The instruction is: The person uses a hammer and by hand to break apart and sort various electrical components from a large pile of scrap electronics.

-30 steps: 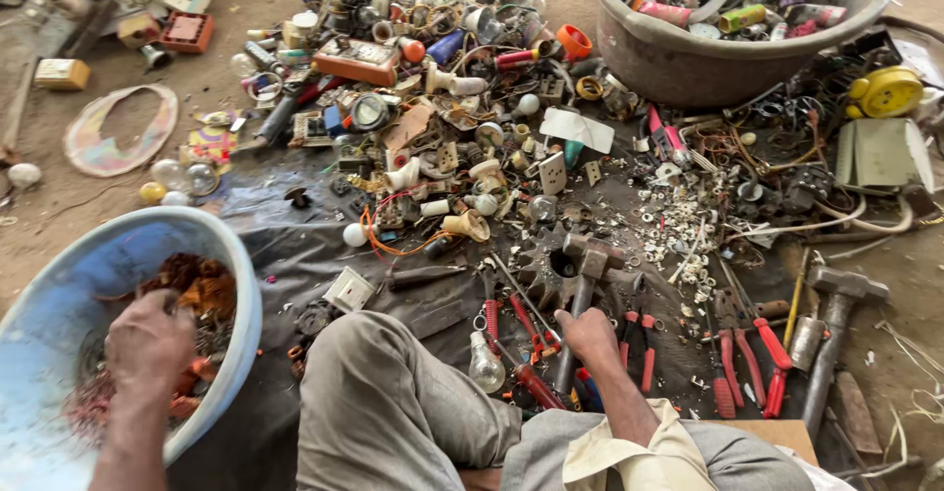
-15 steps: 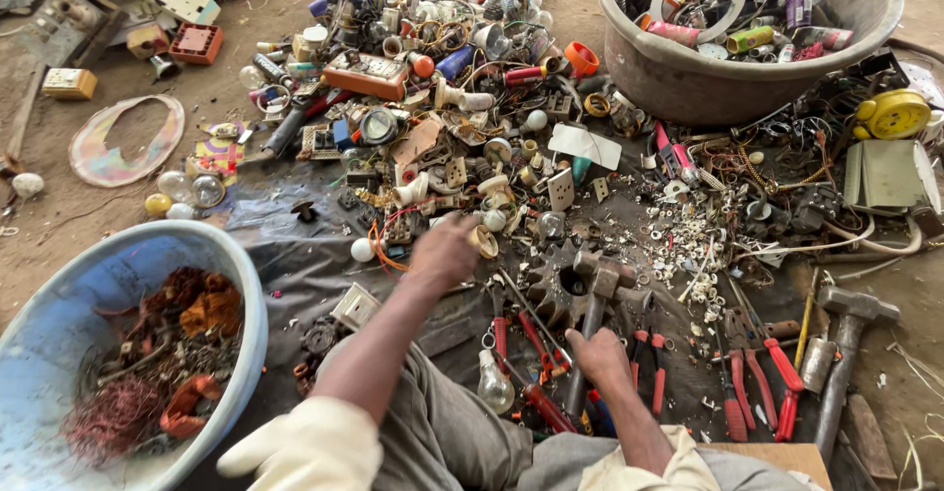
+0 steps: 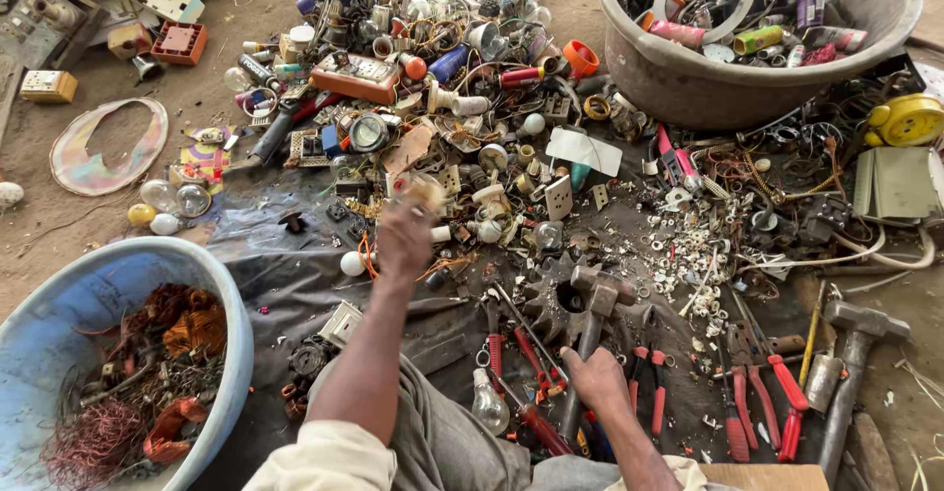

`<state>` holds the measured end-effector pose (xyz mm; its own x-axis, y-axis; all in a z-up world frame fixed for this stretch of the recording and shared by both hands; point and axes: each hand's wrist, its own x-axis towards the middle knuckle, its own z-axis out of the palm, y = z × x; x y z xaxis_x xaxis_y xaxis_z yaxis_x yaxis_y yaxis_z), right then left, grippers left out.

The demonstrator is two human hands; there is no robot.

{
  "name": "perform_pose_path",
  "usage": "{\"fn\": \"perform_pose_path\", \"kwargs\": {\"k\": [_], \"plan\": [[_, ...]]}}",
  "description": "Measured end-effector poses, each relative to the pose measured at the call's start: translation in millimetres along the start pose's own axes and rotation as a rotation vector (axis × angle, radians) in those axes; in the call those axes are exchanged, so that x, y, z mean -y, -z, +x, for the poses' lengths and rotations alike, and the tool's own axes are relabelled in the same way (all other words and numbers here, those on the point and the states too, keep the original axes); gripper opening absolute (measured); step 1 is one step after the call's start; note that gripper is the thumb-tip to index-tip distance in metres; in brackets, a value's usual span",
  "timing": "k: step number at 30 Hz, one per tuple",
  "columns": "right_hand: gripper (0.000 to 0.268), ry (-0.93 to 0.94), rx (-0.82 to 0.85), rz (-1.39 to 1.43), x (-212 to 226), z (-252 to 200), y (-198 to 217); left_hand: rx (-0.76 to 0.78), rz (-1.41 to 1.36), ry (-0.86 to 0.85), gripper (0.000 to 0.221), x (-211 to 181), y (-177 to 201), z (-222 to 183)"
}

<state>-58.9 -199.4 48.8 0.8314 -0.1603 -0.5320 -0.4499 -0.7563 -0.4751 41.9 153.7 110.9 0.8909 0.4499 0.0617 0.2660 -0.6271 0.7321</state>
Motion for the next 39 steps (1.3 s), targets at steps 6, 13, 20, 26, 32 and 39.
{"fn": "perform_pose_path", "kwargs": {"k": [6,13,20,26,32,39], "plan": [[0.051,0.04,-0.011,-0.008,-2,-4,-2,-0.507,0.161,-0.34,0.032,22,1,44],[0.055,-0.114,0.074,-0.022,9,0,2,0.324,0.785,-0.259,0.032,-34,-54,65],[0.053,-0.089,0.033,0.033,8,-2,-2,0.319,0.332,-0.124,0.04,-17,-118,52],[0.055,-0.082,0.047,0.024,7,-4,0,0.578,0.538,-0.001,0.034,-30,-111,42],[0.055,-0.033,0.047,0.012,8,-6,4,0.207,0.896,-0.221,0.018,-23,-70,24],[0.066,-0.114,0.14,-0.41,55,-49,54,0.41,-0.249,0.457,0.037,-57,4,-63]]}}
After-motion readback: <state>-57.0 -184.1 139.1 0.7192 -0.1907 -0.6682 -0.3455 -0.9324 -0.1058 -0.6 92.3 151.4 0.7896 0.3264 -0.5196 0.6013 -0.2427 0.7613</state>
